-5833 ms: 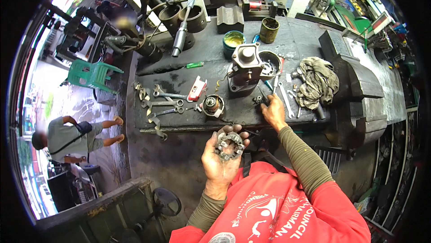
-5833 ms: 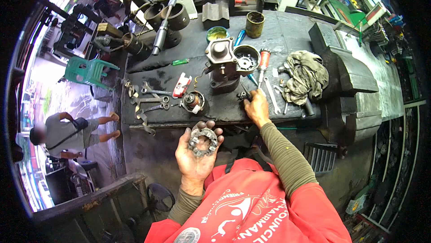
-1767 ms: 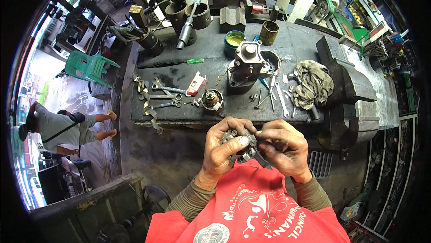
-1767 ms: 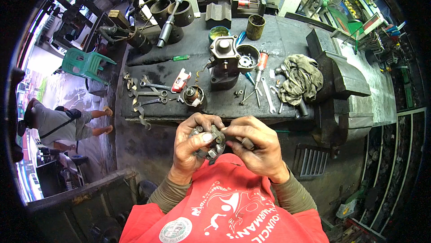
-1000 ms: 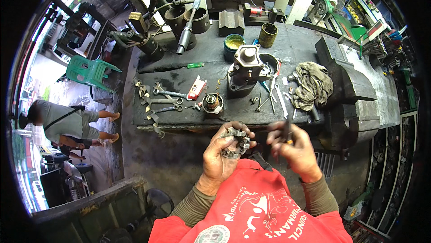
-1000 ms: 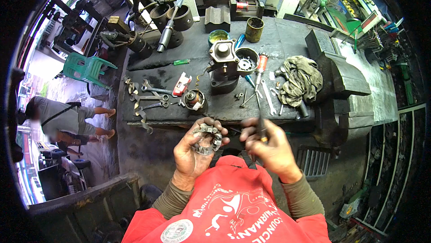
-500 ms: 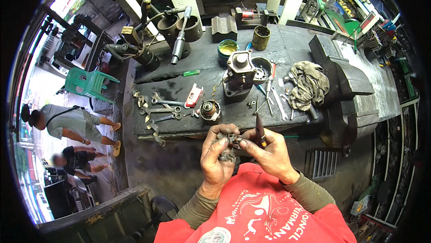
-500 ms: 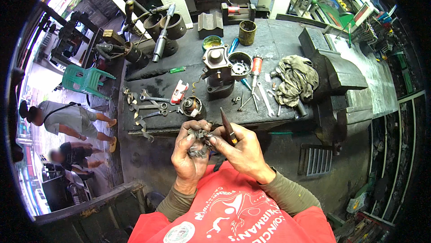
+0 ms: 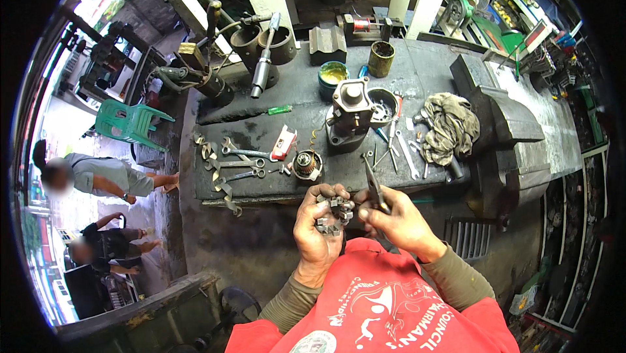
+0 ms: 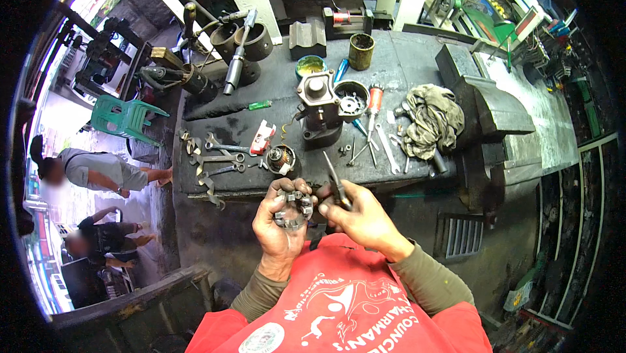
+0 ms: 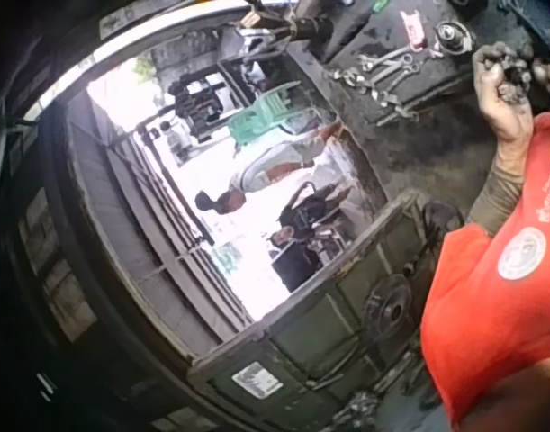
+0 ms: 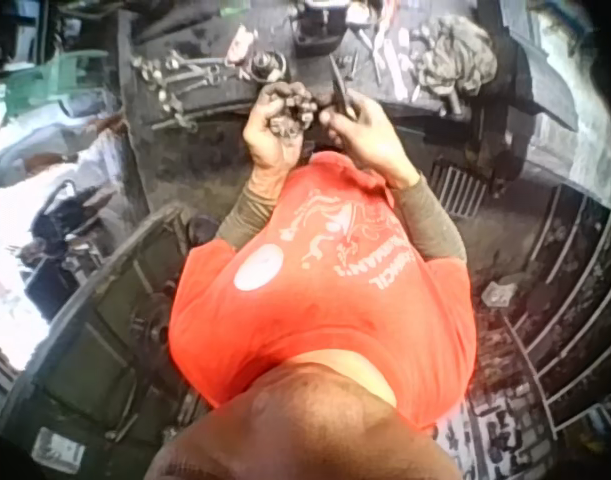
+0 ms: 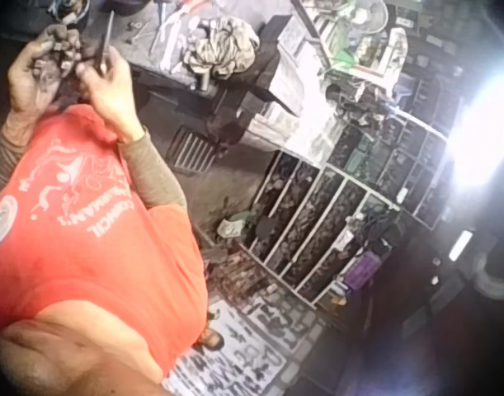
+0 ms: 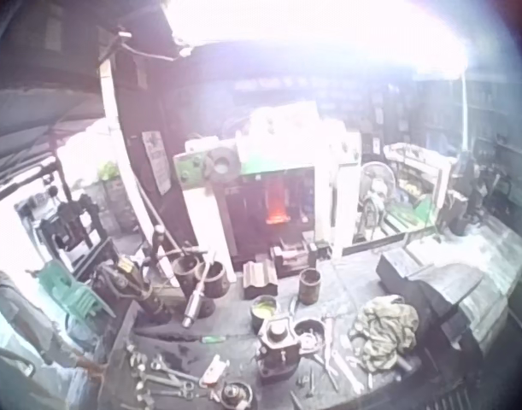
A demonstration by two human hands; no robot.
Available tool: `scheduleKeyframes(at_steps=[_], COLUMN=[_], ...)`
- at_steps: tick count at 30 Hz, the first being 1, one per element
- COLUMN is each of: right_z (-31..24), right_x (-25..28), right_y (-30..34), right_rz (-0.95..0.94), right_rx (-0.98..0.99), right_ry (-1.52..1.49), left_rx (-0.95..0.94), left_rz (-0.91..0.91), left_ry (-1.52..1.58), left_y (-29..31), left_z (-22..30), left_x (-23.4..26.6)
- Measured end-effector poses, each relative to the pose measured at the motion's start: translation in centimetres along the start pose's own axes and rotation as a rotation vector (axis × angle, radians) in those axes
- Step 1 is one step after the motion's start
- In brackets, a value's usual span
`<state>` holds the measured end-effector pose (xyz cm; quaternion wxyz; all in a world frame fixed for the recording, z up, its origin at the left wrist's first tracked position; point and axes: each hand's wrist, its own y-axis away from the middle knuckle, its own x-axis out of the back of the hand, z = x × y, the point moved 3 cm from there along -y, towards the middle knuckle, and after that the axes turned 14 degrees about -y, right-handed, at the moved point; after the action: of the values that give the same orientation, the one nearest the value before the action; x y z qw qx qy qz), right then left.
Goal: The person uses a grinding wheel to smooth a small metal part, then moves to a workbench to manipulate a circular metal component with pliers. They repeatedly adjust and inspect the part while handling it with both hands.
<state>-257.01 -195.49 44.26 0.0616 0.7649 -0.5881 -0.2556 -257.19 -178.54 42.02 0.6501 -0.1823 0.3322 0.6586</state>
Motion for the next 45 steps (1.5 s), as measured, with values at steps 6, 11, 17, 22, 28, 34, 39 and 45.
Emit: scheduleKeyframes(at_steps=[6,11,17,22,28,34,39,45], right_z=[-3.8,-7.2,-9.7,-10.3,-10.6,-10.1,-10.8,-13.2], right_x=[2.2,0.4,-2.0,-2.8,-3.4,-3.4,-3.2,-2.7], right_y=[3.3,5.0,5.1,5.2,4.7,4.3,3.4,1.4], right_rz=[-0.014,-0.039,-0.148,-0.235,-0.305,-0.301,-0.331,-0.543], right_rx=[0.232,0.357,0.52,0.531,0.532,0.501,0.38,-0.051], right_ry=[0.799,1.147,1.59,1.767,1.789,1.833,1.749,1.571], left_rx=[-0.005,-0.127,-0.259,-0.264,-0.33,-0.332,-0.277,0.038], left_rz=[0.017,0.01,0.009,0.03,0.016,-0.009,-0.056,-0.276], left_ry=[0.014,-0.16,-0.383,-0.465,-0.576,-0.675,-0.738,-0.923], left_y=[-0.2,-0.2,0.2,0.5,0.5,0.9,0.9,0.0], left_z=[1.1,1.8,2.6,2.8,2.9,2.8,2.9,3.9], left_x=[0.2,0.2,-0.3,-0.5,-0.8,-1.5,-1.5,-1.4])
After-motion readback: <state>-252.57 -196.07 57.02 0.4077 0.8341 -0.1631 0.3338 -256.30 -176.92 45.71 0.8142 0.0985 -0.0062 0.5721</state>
